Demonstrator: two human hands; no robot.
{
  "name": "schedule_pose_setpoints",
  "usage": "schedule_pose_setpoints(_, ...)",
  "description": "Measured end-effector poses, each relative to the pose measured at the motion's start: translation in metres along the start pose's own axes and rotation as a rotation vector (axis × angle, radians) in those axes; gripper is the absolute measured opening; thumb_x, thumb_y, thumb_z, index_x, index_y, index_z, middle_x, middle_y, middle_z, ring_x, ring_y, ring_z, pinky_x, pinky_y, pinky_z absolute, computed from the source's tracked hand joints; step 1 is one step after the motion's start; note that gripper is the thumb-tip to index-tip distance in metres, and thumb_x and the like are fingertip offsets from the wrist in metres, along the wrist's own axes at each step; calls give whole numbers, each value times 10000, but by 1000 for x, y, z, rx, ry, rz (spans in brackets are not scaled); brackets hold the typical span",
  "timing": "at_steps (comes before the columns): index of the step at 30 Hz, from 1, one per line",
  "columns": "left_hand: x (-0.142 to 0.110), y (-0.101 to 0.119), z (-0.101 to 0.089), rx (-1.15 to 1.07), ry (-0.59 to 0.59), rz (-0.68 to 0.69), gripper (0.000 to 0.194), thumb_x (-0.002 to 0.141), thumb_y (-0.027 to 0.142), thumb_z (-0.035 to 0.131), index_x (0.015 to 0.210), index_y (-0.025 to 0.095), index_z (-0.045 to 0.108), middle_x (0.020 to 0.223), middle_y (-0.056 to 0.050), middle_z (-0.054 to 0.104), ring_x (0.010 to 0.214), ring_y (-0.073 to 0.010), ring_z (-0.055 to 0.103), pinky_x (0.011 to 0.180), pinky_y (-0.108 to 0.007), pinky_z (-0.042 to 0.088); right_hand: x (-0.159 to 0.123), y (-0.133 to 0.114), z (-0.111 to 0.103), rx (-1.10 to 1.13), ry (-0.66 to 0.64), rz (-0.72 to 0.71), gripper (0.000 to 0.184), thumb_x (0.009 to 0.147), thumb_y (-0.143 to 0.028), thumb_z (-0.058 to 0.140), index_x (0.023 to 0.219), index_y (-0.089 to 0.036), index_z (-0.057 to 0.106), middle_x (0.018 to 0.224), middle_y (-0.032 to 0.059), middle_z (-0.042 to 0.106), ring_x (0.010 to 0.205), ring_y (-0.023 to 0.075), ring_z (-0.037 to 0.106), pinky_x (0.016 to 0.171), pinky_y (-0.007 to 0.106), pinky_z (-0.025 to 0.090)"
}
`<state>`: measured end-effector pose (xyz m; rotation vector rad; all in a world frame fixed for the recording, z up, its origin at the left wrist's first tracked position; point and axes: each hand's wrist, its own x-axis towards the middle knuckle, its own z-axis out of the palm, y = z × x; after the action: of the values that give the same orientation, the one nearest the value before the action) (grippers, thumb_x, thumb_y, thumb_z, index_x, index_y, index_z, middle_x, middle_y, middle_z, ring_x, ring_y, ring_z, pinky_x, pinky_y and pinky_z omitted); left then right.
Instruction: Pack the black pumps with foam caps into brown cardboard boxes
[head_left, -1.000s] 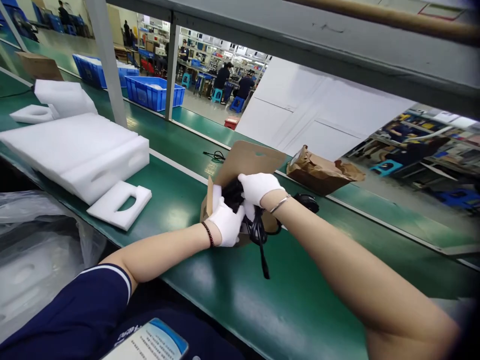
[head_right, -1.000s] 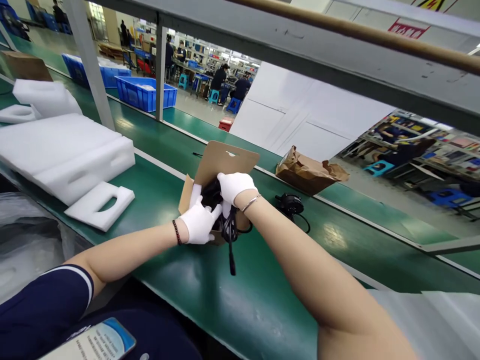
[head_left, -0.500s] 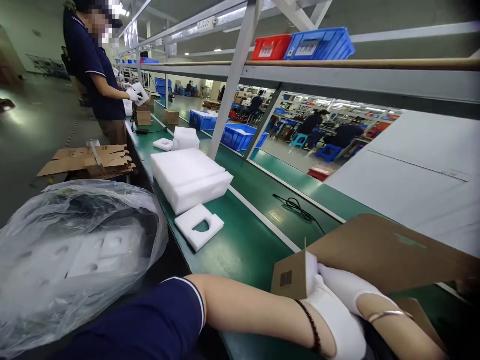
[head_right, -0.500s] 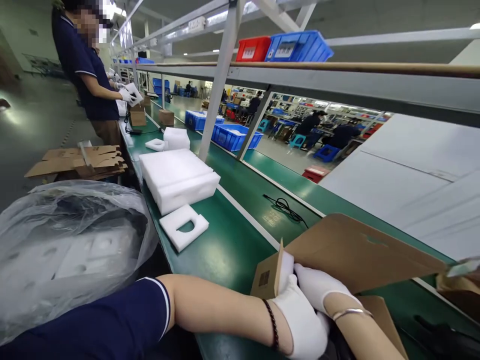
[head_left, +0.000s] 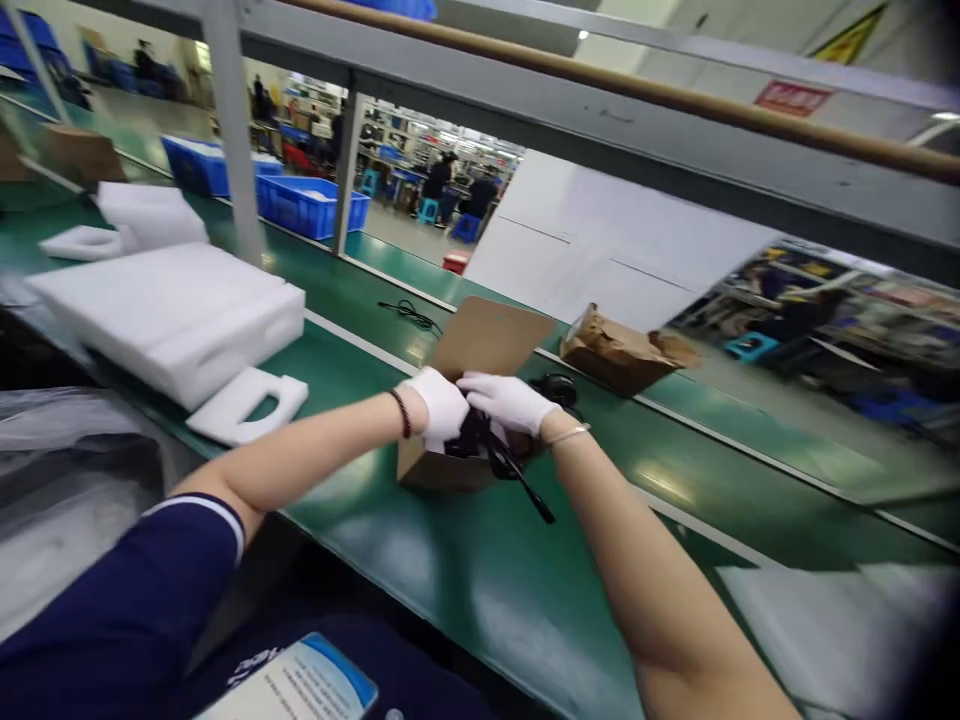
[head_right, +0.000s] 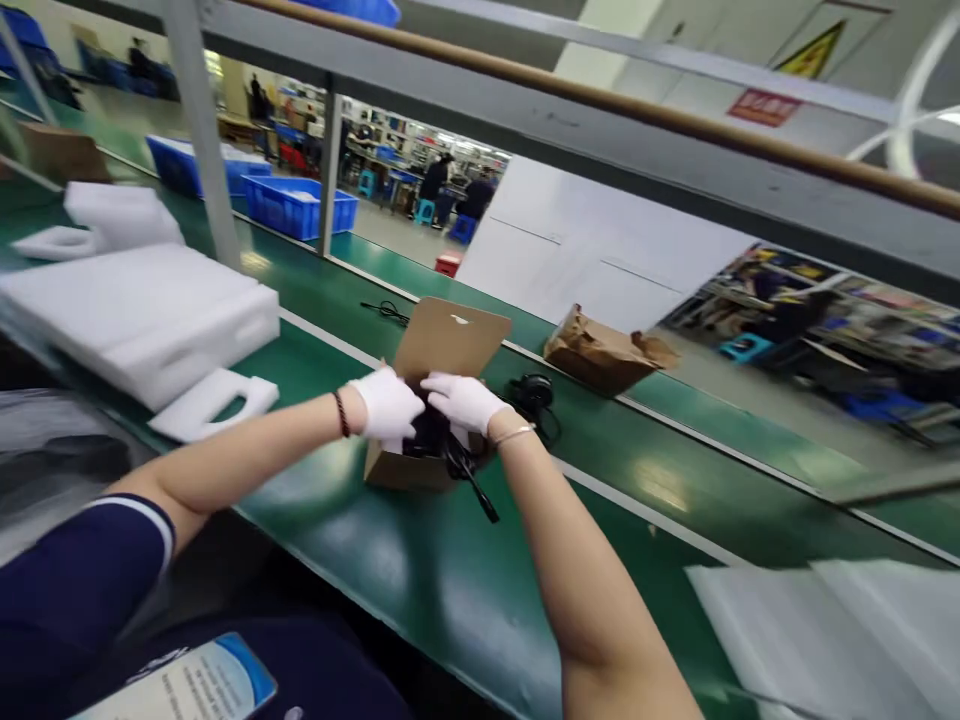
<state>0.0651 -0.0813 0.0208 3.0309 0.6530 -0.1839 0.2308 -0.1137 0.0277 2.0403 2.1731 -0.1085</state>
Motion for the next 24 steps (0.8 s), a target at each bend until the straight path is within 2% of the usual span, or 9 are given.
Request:
schedule_pose_setpoints(1, 7, -5, -3, 43, 66, 21, 402, 837, 316, 639, 1175, 98, 651, 1143, -225, 681, 1028, -358, 651, 885, -497, 478, -19, 4, -2, -3, 54, 88, 358, 980, -343, 404, 1110, -226, 717, 1161, 62, 707, 1062, 217, 646, 884, 279, 467)
schedule_pose_setpoints(3, 26, -8, -3, 126, 167, 195, 768, 674, 272, 787, 1367, 110, 499, 1322, -244, 580, 1166, -388, 574, 944, -497, 447, -60, 4, -1, -26, 40, 279, 486, 978, -526, 371, 926, -208, 735, 943, 88, 735, 876, 254, 679, 742, 316, 485)
schedule_pose_setpoints(6, 57, 5, 6, 157, 134, 509, 1097, 540, 340, 859, 1483, 168, 327, 1333, -208, 575, 1186, -366, 554, 985, -450, 425, -105, -4, 11, -41, -191, 353, 483, 921, -607, 459, 805, -217, 718, 761, 77, 713, 734, 264, 672, 625, 315, 442)
schedule_pose_setpoints(8, 74, 16, 14, 87, 97, 537, 1027, 602, 385, 805, 1478, 172, 313, 1179, -179, 657, 1003, -331, 636, 852, -401, 478, -116, -6, 21, -47, -236, 299, 377, 948, -477, 470, 881, -211, 729, 833, 85, 727, 793, 264, 681, 646, 307, 433)
schedule_pose_setpoints(11, 87, 19, 18, -21, 125, 481, 801, 700, 333, 715, 1420, 204, 391, 999, -108, 710, 805, -275, 662, 674, -326, 472, -113, 3, 24, -58, -168, 275, 310, 965, -347, 464, 948, -188, 730, 931, 108, 728, 884, 260, 681, 712, 297, 438)
schedule_pose_setpoints(14, 87, 2, 12, -135, 191, 455, 564, 694, 265, 715, 1240, 230, 576, 1009, -58, 711, 850, -221, 669, 730, -273, 472, -99, 13, 18, -1, 50, 291, 301, 974, -299, 451, 912, -175, 718, 958, 110, 718, 897, 234, 673, 734, 275, 443)
schedule_pose_setpoints(16, 84, -13, 7, -175, 222, 433, 437, 687, 259, 727, 1113, 195, 654, 1051, -64, 703, 918, -210, 665, 788, -254, 470, -86, 14, 18, 198, 143, 274, 291, 973, -273, 445, 860, -174, 694, 913, 75, 725, 848, 187, 678, 721, 237, 456)
schedule_pose_setpoints(19, 79, -26, 5, -85, 120, 435, 401, 702, 191, 673, 1101, 222, 695, 1053, -54, 709, 933, -217, 660, 802, -274, 466, -67, 5, 29, 512, 16, 230, 212, 915, -234, 522, 757, -173, 649, 784, 21, 727, 742, 139, 688, 660, 185, 471)
schedule_pose_setpoints(24, 83, -20, 14, 68, -82, 262, 337, 581, 103, 645, 862, 246, 763, 831, -82, 712, 804, -293, 664, 773, -390, 466, -43, -3, 43, 517, -265, 287, 250, 898, -269, 565, 678, -164, 623, 695, 55, 726, 689, 181, 714, 642, 216, 527)
